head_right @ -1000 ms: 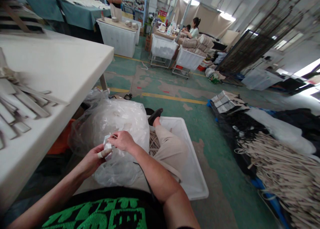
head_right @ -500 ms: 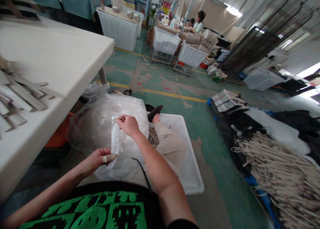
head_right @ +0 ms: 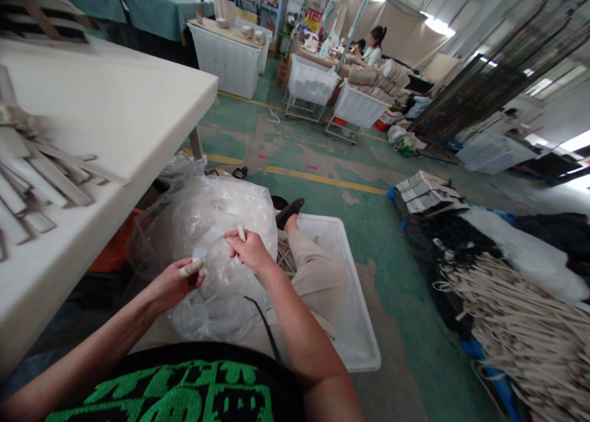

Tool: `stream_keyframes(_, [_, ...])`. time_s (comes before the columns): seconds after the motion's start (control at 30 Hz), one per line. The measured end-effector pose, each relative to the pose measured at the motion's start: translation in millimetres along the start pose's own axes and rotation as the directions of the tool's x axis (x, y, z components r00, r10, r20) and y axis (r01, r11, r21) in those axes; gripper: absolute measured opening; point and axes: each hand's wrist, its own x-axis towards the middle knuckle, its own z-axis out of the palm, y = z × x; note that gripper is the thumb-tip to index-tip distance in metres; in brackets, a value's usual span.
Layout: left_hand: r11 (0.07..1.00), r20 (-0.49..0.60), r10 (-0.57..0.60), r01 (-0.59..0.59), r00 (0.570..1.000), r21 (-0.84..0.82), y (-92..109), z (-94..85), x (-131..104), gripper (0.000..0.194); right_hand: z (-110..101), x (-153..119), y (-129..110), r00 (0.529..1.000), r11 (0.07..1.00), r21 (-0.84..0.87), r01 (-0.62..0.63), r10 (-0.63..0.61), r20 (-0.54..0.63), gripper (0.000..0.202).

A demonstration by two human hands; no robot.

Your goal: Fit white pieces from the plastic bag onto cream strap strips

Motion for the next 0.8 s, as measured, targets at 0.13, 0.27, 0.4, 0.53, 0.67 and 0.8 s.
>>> stream_keyframes(0.13, [0.986, -0.07, 0.082, -0.091, 0.994, -0.143, 9.6, 2.1, 2.9, 0.04, 14.2, -33.9, 20.2, 0.947, 0.989, 0.04, -0.144, 0.126, 0.297, 0.019])
stream_keyframes(0.27, [0.998, 0.105, 0.069, -0.067, 0.992, -0.021, 7.5, 10.8, -5.0, 0.043, 34.5, -48.6, 32.5, 0.896, 0.972, 0.07, -0.226, 0.179, 0.407, 0.012])
stream_keyframes(0.4, [0.996, 0.135, 0.079, -0.084, 0.988, 0.031, 1.5, 13.2, -12.6, 0.041, 44.5, -45.5, 32.1, 0.883, 0.943, 0.129, -0.308, 0.232, 0.408, 0.008])
stream_keyframes(0.53, [0.983, 0.05, 0.176, -0.179, 0.983, 0.05, -0.1, 10.1, -11.5, 0.038, 44.4, -43.9, 27.3, 0.874, 0.945, 0.113, -0.308, 0.234, 0.426, 0.012])
stream_keyframes(0.67, [0.962, -0.132, 0.251, -0.263, 0.959, -0.079, 3.2, 6.3, -2.2, 0.042, 32.7, -57.0, 24.8, 0.958, 0.961, -0.276, -0.007, 0.085, 0.273, 0.009])
stream_keyframes(0.8, [0.925, -0.281, 0.16, -0.243, 0.946, -0.292, 5.0, 2.0, 6.6, 0.034, 16.4, -81.7, 26.4, 0.994, 0.827, -0.56, 0.057, 0.007, 0.111, 0.031])
